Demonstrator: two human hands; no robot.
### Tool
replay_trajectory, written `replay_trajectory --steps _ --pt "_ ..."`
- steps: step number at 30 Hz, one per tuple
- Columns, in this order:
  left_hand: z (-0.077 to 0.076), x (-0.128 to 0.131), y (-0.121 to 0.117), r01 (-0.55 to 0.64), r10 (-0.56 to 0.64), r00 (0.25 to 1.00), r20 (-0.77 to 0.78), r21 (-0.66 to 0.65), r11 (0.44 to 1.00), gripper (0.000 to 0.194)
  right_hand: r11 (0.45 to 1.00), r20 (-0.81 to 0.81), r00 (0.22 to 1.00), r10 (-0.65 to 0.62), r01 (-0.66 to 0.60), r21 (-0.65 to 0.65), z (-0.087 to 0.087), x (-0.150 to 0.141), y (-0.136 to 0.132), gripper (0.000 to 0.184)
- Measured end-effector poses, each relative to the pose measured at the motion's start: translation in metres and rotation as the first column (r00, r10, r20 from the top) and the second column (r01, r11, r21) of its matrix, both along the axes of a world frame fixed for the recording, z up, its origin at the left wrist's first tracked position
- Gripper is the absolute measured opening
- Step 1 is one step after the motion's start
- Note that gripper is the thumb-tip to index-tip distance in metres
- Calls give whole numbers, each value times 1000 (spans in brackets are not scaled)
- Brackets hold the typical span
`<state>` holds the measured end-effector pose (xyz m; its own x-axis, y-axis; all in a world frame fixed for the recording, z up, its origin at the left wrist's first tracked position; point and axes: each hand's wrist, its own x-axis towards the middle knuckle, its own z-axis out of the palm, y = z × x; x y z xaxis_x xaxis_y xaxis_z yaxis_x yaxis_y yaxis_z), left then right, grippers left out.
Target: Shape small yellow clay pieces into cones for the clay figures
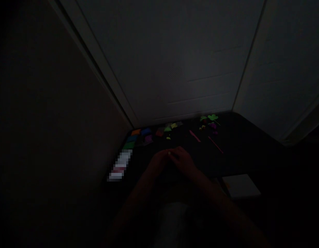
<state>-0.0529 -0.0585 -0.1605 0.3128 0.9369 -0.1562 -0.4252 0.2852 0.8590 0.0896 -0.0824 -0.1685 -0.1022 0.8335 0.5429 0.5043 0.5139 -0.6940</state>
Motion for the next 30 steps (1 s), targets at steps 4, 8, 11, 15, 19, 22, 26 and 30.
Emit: replay_trajectory --steps 4,8,11,15,19,22,26,30 --pt "-1 0 0 16 -16 1000 4 -11 1000 30 999 -4 999 -34 34 1 -1 1 1 14" --pt "-3 0 1 5 -5 1000 -12 -21 1000 26 998 -15 997 -69 69 3 -1 1 0 10" --pt "-4 0 1 10 -10 1000 -7 -16 1000 25 999 -10 999 -44 44 7 0 1 0 14" --pt "-3 1 0 24 -24 1000 1 -6 1000 27 1000 0 1000 -5 5 6 -1 1 1 24" --pt "-3 0 0 23 -23 1000 -1 4 1000 28 1000 2 1000 12 -12 12 -1 0 1 27" --pt "-2 0 0 2 -2 1000 1 4 1000 25 1000 1 1000 16 -16 11 1 0 -1 27" --pt "-1 -1 0 -18 18 1000 7 -10 1000 19 1000 -3 1000 8 -8 3 2 1 -1 23" --pt "-1 -1 0 -13 13 1000 17 -19 1000 20 1000 -7 1000 -3 3 -3 1 1 -1 20"
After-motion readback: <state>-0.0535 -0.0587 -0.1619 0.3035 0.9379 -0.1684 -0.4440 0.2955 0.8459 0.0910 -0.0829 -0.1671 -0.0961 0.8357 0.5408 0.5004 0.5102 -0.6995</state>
